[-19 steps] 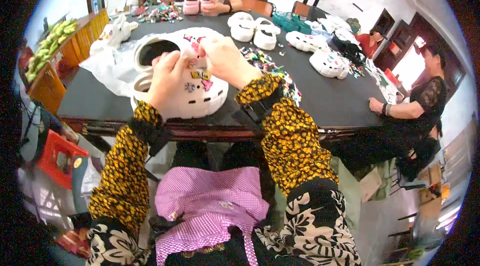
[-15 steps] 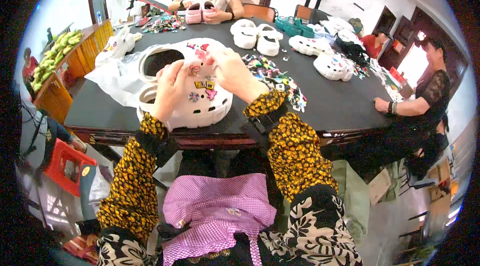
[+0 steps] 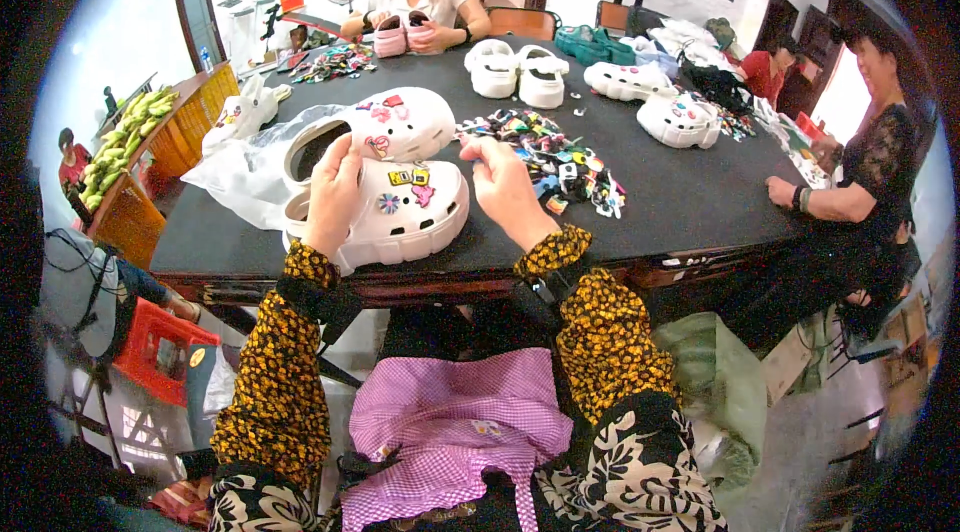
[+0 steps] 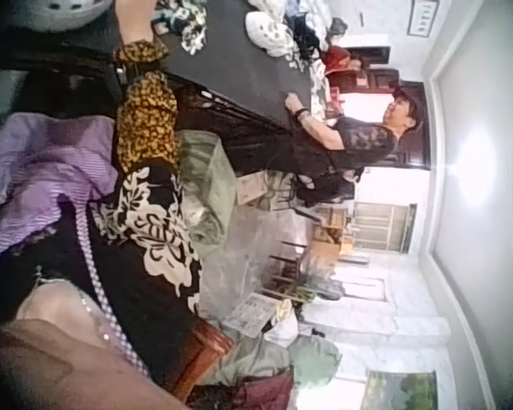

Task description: The person is assembling decorative charms onto white rubber shoes at a large table in a workshop environment.

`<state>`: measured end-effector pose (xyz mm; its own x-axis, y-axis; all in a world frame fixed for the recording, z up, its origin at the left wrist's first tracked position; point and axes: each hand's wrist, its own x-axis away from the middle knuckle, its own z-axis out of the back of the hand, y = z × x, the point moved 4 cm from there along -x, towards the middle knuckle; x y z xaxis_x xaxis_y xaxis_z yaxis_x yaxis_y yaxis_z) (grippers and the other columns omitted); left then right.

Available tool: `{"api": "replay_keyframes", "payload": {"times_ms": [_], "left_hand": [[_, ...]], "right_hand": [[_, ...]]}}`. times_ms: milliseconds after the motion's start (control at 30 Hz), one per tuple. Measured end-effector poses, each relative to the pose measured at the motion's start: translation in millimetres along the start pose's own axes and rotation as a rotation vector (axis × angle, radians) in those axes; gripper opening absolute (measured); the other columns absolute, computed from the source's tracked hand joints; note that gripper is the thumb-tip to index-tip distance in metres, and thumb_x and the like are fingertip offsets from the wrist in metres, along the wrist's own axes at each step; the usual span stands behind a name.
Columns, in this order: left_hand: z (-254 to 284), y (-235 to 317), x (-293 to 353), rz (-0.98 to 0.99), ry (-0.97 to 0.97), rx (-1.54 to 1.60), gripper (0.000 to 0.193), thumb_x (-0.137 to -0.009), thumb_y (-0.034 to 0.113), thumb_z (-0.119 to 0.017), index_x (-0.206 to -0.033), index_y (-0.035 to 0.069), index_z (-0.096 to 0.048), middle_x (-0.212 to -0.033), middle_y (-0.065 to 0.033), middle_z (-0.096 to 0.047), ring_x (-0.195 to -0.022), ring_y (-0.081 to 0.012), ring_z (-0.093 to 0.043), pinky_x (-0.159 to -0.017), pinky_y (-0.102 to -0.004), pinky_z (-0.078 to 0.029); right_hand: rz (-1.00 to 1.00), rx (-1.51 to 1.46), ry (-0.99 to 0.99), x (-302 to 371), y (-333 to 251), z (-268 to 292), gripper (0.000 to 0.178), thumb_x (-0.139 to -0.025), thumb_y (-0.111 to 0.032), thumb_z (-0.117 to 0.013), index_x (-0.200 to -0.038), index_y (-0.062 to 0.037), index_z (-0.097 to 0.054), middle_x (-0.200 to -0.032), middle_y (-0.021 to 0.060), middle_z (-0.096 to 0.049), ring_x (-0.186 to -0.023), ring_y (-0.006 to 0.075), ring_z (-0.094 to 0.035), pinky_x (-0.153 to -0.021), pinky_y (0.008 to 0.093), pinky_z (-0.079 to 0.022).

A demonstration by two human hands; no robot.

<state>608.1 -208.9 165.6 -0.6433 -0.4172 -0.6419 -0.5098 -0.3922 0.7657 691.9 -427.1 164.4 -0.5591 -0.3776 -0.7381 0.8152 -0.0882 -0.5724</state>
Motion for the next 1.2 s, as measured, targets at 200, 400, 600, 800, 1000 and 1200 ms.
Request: {"api": "replay_keyframes", "payload": {"times_ms": [200,400,600,800,1000,1200], "left_hand": [[-1,11,5,-0.072,0.011,-0.173,0.029,-0.081,0.003,-0.049,-0.108,-0.003,-0.057,-0.094,-0.0192,-0.063,-0.087,-0.0297,-0.06,-0.08,-0.0359,-0.045],[1,13,9,-0.101,0.007,-0.278,0.029,-0.081,0.002,-0.05,-0.11,-0.004,-0.056,-0.091,-0.0175,-0.063,-0.082,-0.026,-0.06,-0.077,-0.0357,-0.046],[4,20,10,-0.032,0.023,-0.22,0.032,-0.082,0.002,-0.051,-0.113,-0.006,-0.054,-0.095,-0.0197,-0.061,-0.089,-0.0286,-0.059,-0.08,-0.0348,-0.045],[-6,30,14,-0.281,-0.038,-0.692,0.037,-0.081,0.003,-0.049,-0.118,-0.001,-0.049,-0.103,-0.0188,-0.058,-0.1,-0.0339,-0.054,-0.089,-0.0436,-0.038],[-10,42,10,-0.207,-0.109,-0.526,0.029,-0.082,0.006,-0.048,-0.108,0.0,-0.056,-0.1,-0.0166,-0.06,-0.098,-0.0314,-0.054,-0.087,-0.0422,-0.037],[-1,43,10,-0.385,-0.082,-0.458,0.023,-0.082,0.003,-0.051,-0.104,-0.002,-0.058,-0.089,-0.019,-0.062,-0.084,-0.037,-0.058,-0.075,-0.0447,-0.045]], "right_hand": [[-0.188,-0.279,0.029,35,23,-24,0.018,-0.087,0.009,-0.04,-0.102,0.0041,-0.05,-0.108,0.0186,-0.06,-0.101,0.0211,-0.06,-0.09,0.0288,-0.046],[-0.195,-0.383,0.059,41,23,-26,0.025,-0.084,0.012,-0.036,-0.103,0.0023,-0.049,-0.117,0.0204,-0.056,-0.109,0.0217,-0.056,-0.093,0.0292,-0.044],[-0.183,-0.147,-0.043,37,4,-13,0.027,-0.082,0.008,-0.045,-0.106,-0.0019,-0.053,-0.115,0.0181,-0.057,-0.107,0.0293,-0.056,-0.09,0.0335,-0.045],[0.243,0.118,-0.048,-14,-68,-2,0.027,-0.077,0.008,-0.05,-0.102,-0.0005,-0.055,-0.111,0.0163,-0.058,-0.101,0.0317,-0.054,-0.093,0.0387,-0.041],[0.518,0.21,-0.119,-57,-87,-37,0.021,-0.077,-0.005,-0.054,-0.096,-0.0052,-0.06,-0.098,0.0131,-0.062,-0.098,0.0313,-0.055,-0.085,0.0397,-0.043],[0.605,0.244,-0.272,-71,-89,-47,0.016,-0.077,-0.012,-0.054,-0.09,-0.0066,-0.061,-0.091,0.0131,-0.063,-0.086,0.0314,-0.06,-0.076,0.0406,-0.046]]}}
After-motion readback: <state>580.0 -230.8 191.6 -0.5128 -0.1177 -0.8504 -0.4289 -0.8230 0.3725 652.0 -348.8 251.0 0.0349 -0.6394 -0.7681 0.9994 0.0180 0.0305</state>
